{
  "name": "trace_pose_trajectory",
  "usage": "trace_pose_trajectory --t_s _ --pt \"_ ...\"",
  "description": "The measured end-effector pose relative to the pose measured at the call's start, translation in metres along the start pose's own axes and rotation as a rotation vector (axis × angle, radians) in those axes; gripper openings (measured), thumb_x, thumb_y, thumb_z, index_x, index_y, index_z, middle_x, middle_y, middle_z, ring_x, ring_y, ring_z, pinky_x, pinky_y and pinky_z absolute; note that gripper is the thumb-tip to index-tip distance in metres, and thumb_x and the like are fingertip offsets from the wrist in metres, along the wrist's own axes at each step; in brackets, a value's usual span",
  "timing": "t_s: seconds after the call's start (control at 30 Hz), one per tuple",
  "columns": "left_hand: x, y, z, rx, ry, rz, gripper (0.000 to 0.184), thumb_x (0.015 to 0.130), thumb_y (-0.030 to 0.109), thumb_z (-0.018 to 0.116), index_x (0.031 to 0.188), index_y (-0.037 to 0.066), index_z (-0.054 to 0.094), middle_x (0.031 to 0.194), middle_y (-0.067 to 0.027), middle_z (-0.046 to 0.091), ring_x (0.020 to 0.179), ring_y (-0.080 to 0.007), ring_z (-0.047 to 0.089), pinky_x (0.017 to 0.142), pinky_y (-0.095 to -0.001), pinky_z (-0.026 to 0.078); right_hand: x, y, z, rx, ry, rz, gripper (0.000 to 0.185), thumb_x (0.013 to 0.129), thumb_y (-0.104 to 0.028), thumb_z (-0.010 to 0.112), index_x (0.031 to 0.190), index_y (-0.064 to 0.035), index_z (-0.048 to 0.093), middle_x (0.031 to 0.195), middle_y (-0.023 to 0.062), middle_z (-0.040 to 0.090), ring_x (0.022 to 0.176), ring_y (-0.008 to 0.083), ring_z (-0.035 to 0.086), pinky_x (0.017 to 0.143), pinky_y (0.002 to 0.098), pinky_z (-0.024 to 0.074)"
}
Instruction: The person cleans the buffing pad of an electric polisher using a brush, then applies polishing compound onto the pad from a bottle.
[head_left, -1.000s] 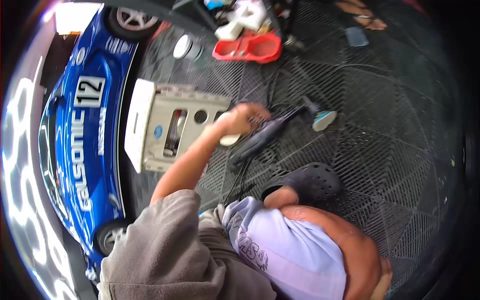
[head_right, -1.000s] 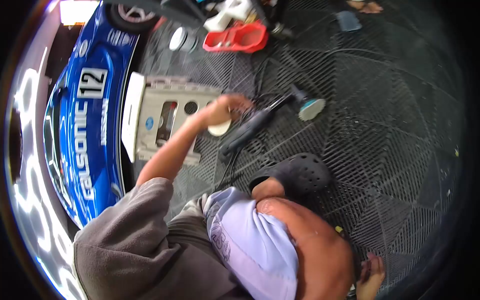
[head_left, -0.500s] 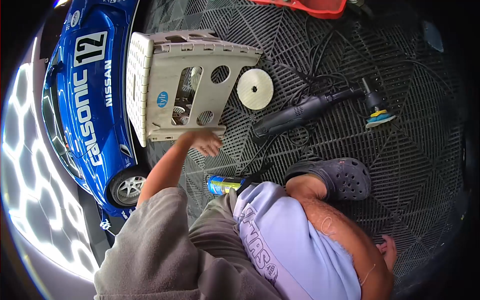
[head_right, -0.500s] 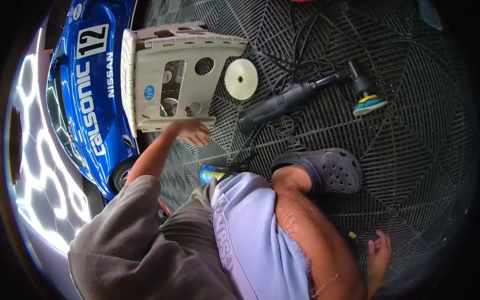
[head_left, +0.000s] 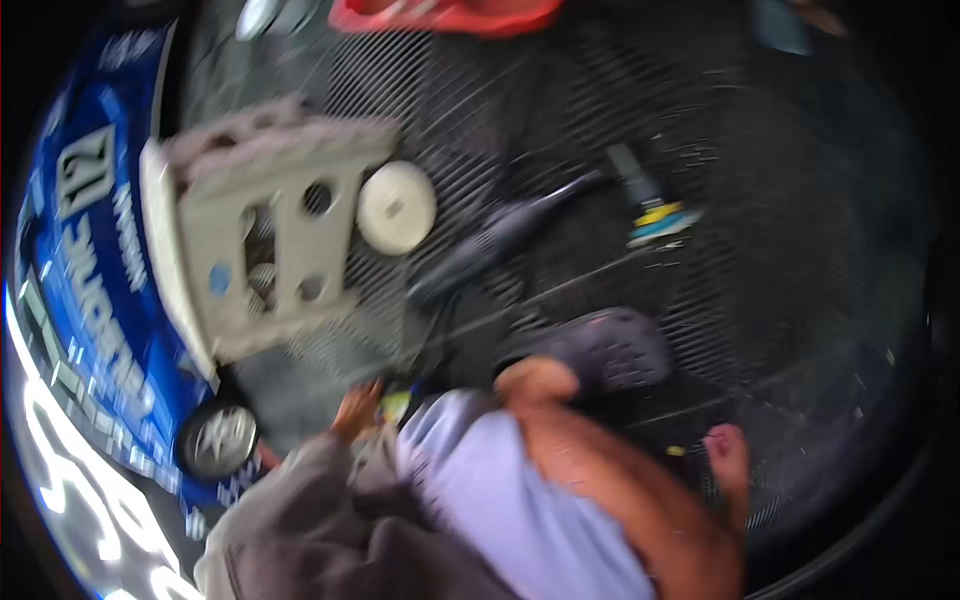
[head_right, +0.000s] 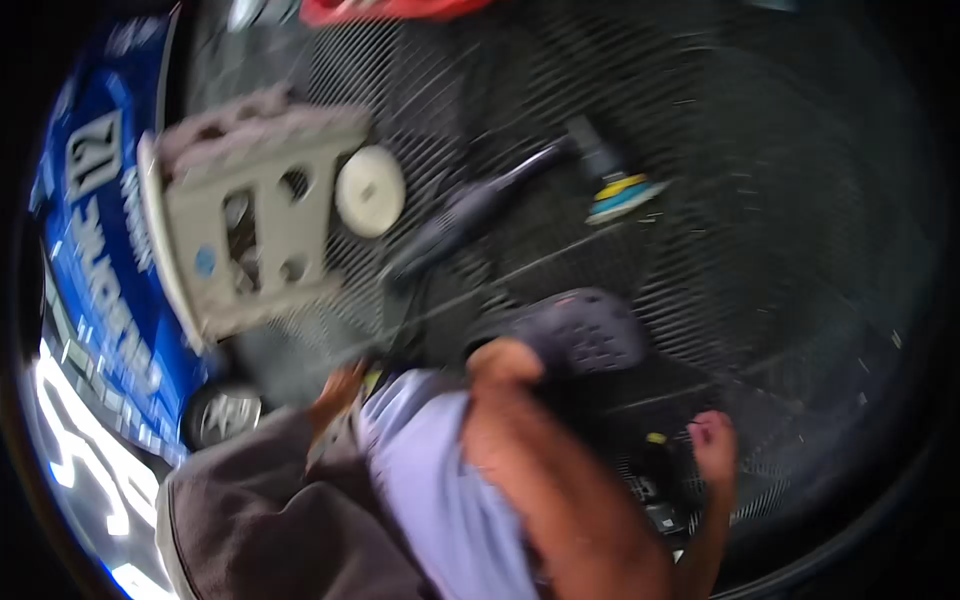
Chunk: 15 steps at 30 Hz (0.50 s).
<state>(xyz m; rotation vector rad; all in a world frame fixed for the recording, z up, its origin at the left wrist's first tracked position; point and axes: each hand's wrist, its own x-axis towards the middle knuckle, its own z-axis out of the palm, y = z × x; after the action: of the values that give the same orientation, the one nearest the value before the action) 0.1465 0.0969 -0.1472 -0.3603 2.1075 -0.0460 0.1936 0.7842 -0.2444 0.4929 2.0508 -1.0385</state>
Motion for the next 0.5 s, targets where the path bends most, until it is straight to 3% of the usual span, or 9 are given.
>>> trace_pose_trajectory --t_s 0.03,0.1,0.2,0.3,0.37,0.5 --pt "0.007 0.024 -0.015 -0.076 0.03 0.032 0.064 0.082 0.026 0.072 0.139 0.012 0.048 0.136 -0.0155 0.056 0.123 -0.0375 0.057 0.098 -0.0497 0.05 -0.001 -0.006 0.0 -0.017 0.017 -0.03 0.013 0.089 -0.006 0.072 0.1 -0.0048 0.066 0.091 0.0065 0.065 0.082 0.017 0.065 0.071 0.0305 0.0522" --pt "0.029 0.077 -0.045 -0.175 0.063 0.119 0.063 0.082 0.028 0.073 0.139 0.012 0.049 0.135 -0.0152 0.057 0.123 -0.0366 0.058 0.098 -0.0492 0.05 -0.003 -0.036 -0.011 -0.096 0.025 -0.032 0.015 0.089 -0.015 0.073 0.098 -0.0056 0.067 0.096 0.0108 0.068 0.087 0.026 0.068 0.076 0.0377 0.0545" --pt "0.082 0.172 -0.095 -0.213 0.095 0.31 0.063 0.083 0.03 0.073 0.139 0.013 0.05 0.134 -0.0147 0.057 0.122 -0.0353 0.058 0.098 -0.0484 0.05 0.005 -0.003 0.0 -0.213 -0.062 -0.055 0.023 0.09 -0.031 0.071 0.099 -0.0097 0.069 0.098 0.0118 0.07 0.097 0.0338 0.067 0.084 0.0463 0.0538" --pt "0.098 0.28 -0.143 -0.146 0.101 0.524 0.063 0.083 0.032 0.073 0.139 0.013 0.051 0.133 -0.0142 0.058 0.122 -0.034 0.058 0.098 -0.0476 0.051 -0.001 -0.048 -0.019 -0.289 -0.111 0.098 0.031 0.094 -0.038 0.064 0.103 -0.0092 0.071 0.104 0.0157 0.073 0.105 0.039 0.068 0.086 0.0514 0.0542" --pt "0.085 0.344 -0.167 -0.089 0.096 0.665 0.063 0.084 0.034 0.073 0.139 0.013 0.051 0.132 -0.0138 0.059 0.121 -0.0331 0.058 0.097 -0.0471 0.051 0.017 -0.022 0.002 -0.347 -0.001 -0.024 0.031 0.092 -0.036 0.066 0.101 -0.0074 0.074 0.103 0.0188 0.073 0.102 0.0414 0.07 0.085 0.0533 0.0551" --pt "0.035 0.429 -0.199 0.032 0.083 0.898 0.063 0.084 0.036 0.073 0.139 0.014 0.052 0.13 -0.0132 0.06 0.121 -0.0314 0.059 0.097 -0.0461 0.051 0.015 -0.025 0.018 -0.335 0.223 -0.01 0.033 0.088 -0.038 0.069 0.097 -0.0068 0.076 0.101 0.0192 0.074 0.1 0.041 0.07 0.085 0.0536 0.0559"
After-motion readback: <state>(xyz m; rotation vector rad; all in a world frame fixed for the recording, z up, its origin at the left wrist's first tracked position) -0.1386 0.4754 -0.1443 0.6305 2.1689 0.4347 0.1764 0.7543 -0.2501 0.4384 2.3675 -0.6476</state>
